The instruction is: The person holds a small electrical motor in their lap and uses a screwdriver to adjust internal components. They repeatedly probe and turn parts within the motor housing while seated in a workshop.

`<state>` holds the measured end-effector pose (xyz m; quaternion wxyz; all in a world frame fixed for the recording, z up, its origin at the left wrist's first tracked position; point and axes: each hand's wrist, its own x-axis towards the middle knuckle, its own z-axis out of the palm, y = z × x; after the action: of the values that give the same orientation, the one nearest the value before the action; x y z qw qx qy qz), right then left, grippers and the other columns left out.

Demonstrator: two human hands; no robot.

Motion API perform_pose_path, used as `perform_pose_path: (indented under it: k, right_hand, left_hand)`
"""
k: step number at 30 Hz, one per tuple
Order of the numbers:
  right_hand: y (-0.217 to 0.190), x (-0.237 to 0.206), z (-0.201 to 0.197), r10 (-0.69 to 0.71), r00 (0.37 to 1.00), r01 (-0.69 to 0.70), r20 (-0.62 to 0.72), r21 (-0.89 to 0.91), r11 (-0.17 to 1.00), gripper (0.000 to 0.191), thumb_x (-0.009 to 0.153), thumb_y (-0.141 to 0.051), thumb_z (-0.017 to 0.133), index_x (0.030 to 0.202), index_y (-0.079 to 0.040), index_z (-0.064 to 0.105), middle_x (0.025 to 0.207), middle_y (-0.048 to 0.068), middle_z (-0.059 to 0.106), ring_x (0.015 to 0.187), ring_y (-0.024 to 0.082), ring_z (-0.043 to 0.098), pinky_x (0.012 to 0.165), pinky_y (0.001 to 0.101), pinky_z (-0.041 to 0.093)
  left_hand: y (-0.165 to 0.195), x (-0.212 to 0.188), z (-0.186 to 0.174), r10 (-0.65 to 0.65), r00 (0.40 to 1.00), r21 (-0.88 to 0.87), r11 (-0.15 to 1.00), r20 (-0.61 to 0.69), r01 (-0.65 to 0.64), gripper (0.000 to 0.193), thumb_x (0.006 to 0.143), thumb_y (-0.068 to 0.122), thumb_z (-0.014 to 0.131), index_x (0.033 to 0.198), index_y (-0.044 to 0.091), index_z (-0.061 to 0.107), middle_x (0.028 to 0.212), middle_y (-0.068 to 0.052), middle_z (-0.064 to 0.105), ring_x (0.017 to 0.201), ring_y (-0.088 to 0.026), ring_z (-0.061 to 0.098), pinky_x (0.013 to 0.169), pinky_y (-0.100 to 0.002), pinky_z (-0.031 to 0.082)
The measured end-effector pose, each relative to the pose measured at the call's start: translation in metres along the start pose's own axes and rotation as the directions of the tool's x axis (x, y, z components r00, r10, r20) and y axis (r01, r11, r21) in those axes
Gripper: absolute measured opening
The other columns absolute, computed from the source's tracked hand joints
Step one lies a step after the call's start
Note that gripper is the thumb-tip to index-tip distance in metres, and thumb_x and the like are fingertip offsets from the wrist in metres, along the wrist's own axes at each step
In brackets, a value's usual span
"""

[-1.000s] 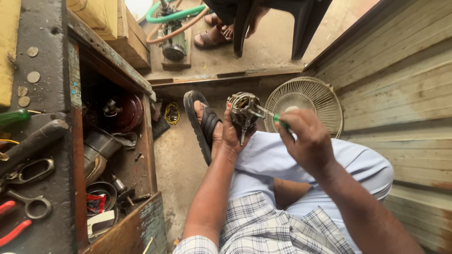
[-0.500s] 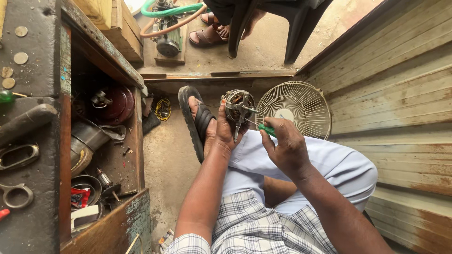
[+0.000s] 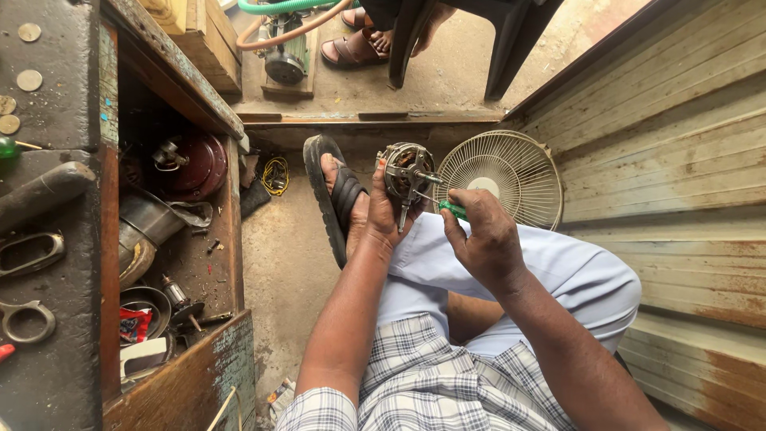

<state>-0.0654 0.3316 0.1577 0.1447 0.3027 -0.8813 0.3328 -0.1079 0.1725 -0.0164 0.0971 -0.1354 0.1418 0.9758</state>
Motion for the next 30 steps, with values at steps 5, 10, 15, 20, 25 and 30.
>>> perform_pose_path:
  k: [5,10,15,20,25,30]
  right_hand:
    - [0.002,0.007,0.001,-0.089,0.992,0.094,-0.089,0.045,0.995,0.038,0.086,0.001,0.076,0.12,-0.006,0.06,0.105,0.016,0.068,0.096,0.033,0.07,0.083,0.0417,0.059]
    - [-0.013,0.021,-0.019,0.053,0.997,-0.031,0.065,-0.302,0.953,0.028,0.09,-0.027,0.076,0.098,-0.003,0.063,0.079,0.013,0.065,0.071,0.031,0.068,0.063,0.0426,0.055]
    - [-0.02,0.029,-0.021,0.056,0.998,-0.043,0.026,-0.356,0.934,0.027,0.094,-0.03,0.07,0.079,-0.009,0.061,0.071,0.01,0.065,0.062,0.028,0.068,0.055,0.0409,0.055]
    - [-0.013,0.017,-0.014,0.062,0.997,-0.046,0.042,-0.314,0.948,0.029,0.094,-0.029,0.071,0.076,-0.009,0.058,0.068,0.01,0.063,0.064,0.028,0.068,0.058,0.0418,0.055]
    - [-0.012,0.018,-0.022,0.062,0.997,-0.052,0.037,-0.243,0.969,0.027,0.094,-0.027,0.07,0.078,-0.009,0.058,0.07,0.01,0.064,0.064,0.029,0.068,0.057,0.0419,0.055]
    - [-0.014,0.022,-0.021,0.067,0.996,-0.051,0.054,-0.26,0.964,0.028,0.094,-0.026,0.07,0.077,-0.008,0.058,0.068,0.01,0.063,0.063,0.029,0.067,0.057,0.0427,0.054]
  left_hand:
    - [0.001,0.0,0.012,0.036,0.999,-0.013,0.999,0.031,-0.035,0.059,0.098,0.061,0.058,0.128,0.011,0.064,0.107,-0.006,0.073,0.093,-0.022,0.071,0.079,-0.037,0.062]
    - [0.004,0.005,0.027,0.045,0.998,0.018,0.999,0.047,-0.046,0.061,0.092,0.063,0.057,0.129,0.014,0.065,0.111,-0.007,0.074,0.093,-0.021,0.073,0.073,-0.036,0.062]
    - [0.006,0.027,0.016,0.069,0.997,-0.007,0.998,0.025,-0.069,0.053,0.092,0.06,0.061,0.128,0.021,0.066,0.111,-0.001,0.073,0.091,-0.018,0.071,0.068,-0.036,0.061]
    - [0.006,0.013,0.004,0.024,1.0,-0.035,0.999,-0.001,-0.024,0.048,0.101,0.062,0.065,0.123,0.019,0.067,0.107,0.0,0.071,0.087,-0.019,0.067,0.07,-0.036,0.062]
    - [0.008,0.005,0.018,-0.029,0.999,0.055,0.998,-0.021,0.03,0.056,0.088,0.068,0.059,0.115,0.021,0.071,0.098,0.001,0.074,0.083,-0.018,0.069,0.065,-0.037,0.061]
    - [0.011,0.007,0.019,-0.052,0.998,0.021,0.998,-0.027,0.052,0.054,0.091,0.068,0.061,0.114,0.02,0.07,0.097,0.0,0.074,0.08,-0.018,0.069,0.066,-0.037,0.06]
